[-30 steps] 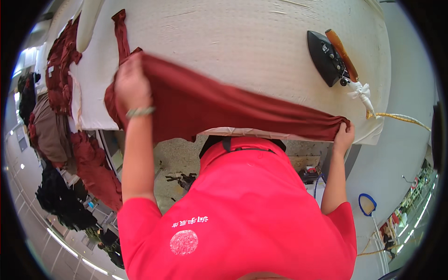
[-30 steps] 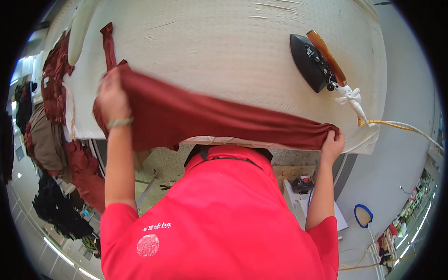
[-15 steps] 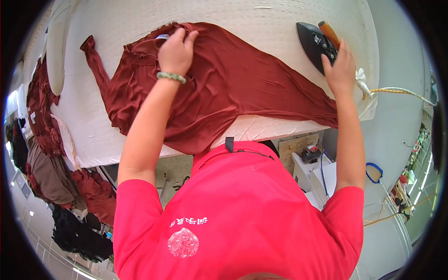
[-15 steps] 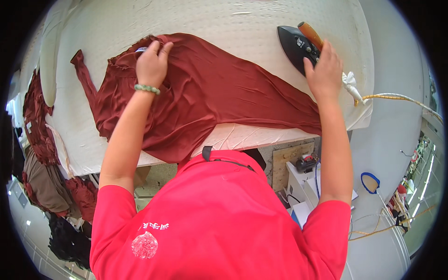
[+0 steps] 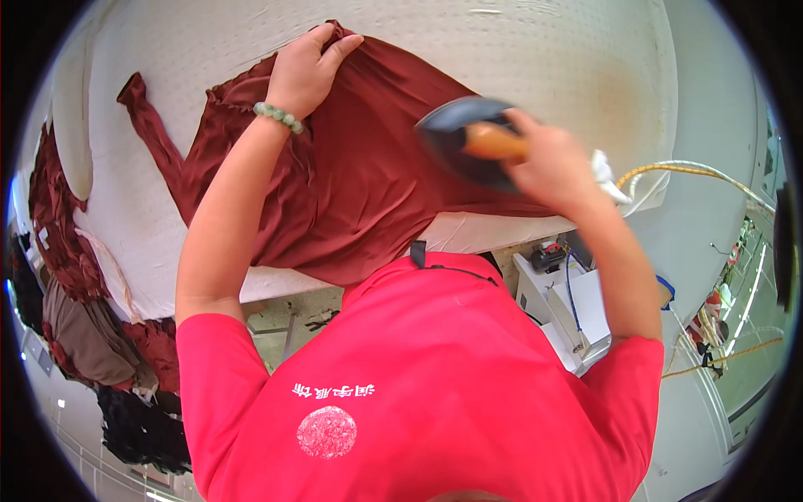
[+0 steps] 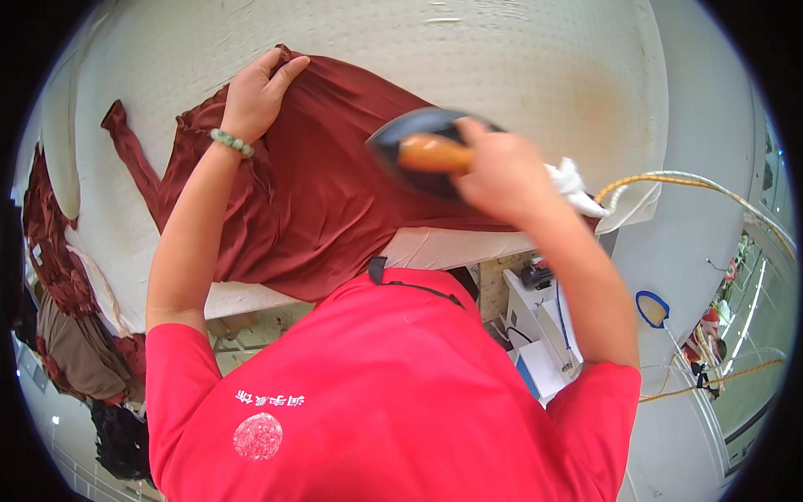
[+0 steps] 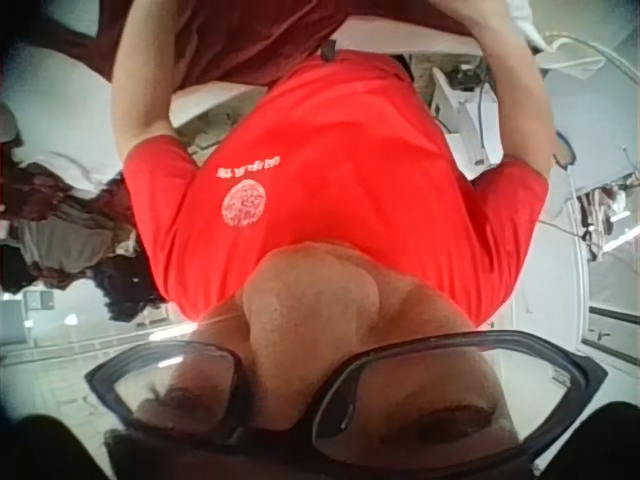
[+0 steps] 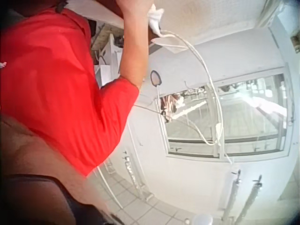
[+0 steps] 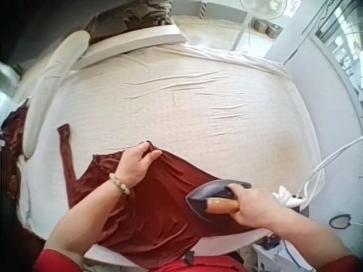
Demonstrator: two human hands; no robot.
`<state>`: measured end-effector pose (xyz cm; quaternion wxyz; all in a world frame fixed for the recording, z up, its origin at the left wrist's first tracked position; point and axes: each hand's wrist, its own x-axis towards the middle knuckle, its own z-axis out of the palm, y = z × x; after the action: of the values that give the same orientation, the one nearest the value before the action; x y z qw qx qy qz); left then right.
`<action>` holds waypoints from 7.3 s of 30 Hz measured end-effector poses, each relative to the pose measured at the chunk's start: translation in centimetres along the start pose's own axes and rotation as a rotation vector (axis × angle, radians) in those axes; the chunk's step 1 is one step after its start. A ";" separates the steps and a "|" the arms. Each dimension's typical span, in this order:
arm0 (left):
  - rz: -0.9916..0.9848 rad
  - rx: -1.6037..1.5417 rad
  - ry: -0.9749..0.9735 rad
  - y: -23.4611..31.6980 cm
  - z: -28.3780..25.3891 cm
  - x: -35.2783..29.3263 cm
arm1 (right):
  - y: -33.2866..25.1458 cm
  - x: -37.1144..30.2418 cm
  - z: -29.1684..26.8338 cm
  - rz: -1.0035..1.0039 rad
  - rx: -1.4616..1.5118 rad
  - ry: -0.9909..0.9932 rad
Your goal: Ironing and smoothing a red garment on an ironing table.
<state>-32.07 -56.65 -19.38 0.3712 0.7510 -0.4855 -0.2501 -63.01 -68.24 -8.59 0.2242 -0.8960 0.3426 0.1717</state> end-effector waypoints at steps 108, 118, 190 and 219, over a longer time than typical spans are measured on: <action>-0.125 0.309 0.187 -2.5 -14.5 -18.3 | 0.1 4.6 2.1 -0.318 0.215 0.781; -0.116 0.654 0.274 -7.9 -9.0 -22.0 | -1.1 -5.4 13.8 -0.114 0.063 0.651; -0.249 -0.112 0.429 -1.6 -11.8 -31.3 | 1.9 -9.8 9.4 0.080 0.628 0.514; 0.509 -0.557 0.457 19.8 -40.4 -24.0 | 3.1 -22.4 -22.1 -0.485 1.221 1.080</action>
<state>-22.79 -26.99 21.04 0.7073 0.5146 -0.4743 -0.0995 -77.52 -69.75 19.44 0.5045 -0.6257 0.2339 -0.5470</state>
